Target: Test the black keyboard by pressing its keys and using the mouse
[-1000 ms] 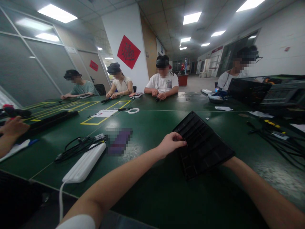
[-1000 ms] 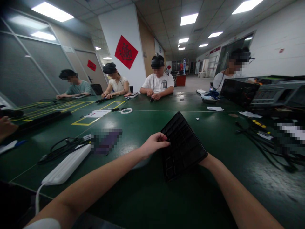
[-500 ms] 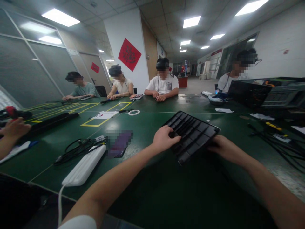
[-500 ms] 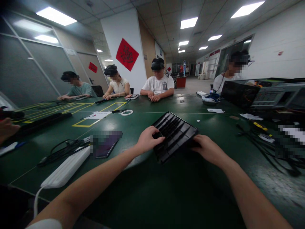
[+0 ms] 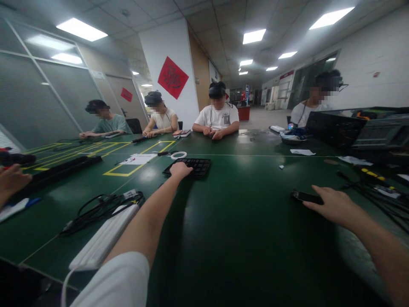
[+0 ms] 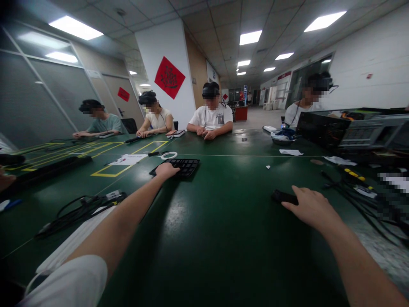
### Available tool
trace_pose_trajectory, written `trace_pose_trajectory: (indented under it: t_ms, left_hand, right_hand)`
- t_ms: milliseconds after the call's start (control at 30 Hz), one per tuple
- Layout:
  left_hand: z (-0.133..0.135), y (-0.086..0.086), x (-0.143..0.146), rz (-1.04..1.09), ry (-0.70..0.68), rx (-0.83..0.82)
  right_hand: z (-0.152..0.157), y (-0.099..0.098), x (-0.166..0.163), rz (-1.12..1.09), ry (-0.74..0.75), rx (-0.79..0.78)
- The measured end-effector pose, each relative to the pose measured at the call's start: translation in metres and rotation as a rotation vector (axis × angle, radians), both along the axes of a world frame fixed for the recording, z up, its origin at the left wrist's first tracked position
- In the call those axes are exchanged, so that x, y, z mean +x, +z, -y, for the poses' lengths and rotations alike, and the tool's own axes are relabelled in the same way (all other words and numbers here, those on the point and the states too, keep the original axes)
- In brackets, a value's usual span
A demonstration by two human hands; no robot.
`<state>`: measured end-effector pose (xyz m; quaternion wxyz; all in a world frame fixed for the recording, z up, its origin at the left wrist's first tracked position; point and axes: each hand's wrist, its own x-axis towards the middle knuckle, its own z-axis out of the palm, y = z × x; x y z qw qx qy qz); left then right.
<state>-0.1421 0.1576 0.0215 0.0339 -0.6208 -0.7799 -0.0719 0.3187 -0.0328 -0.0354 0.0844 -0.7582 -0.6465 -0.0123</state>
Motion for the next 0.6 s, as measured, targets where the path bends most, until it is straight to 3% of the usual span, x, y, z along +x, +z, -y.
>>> trace_pose_trajectory:
  t_ms: [133,267,500,600]
  left_hand:
    - [-0.002,0.002,0.01,0.021,-0.017,0.015]
    - [0.02,0.008,0.044,0.105,-0.139,0.105]
    - [0.128,-0.003,0.133,0.554,-0.714,0.215]
    - [0.166,-0.01,0.153,0.601,-0.886,0.223]
  right_hand:
    - [0.004,0.005,-0.008,-0.075,0.042,-0.038]
    - [0.004,0.017,-0.034,-0.262,0.101,0.034]
    - [0.018,0.039,-0.092,-0.889,0.431,-0.014]
    - [0.023,0.035,-0.106,-1.336,0.406,-0.068]
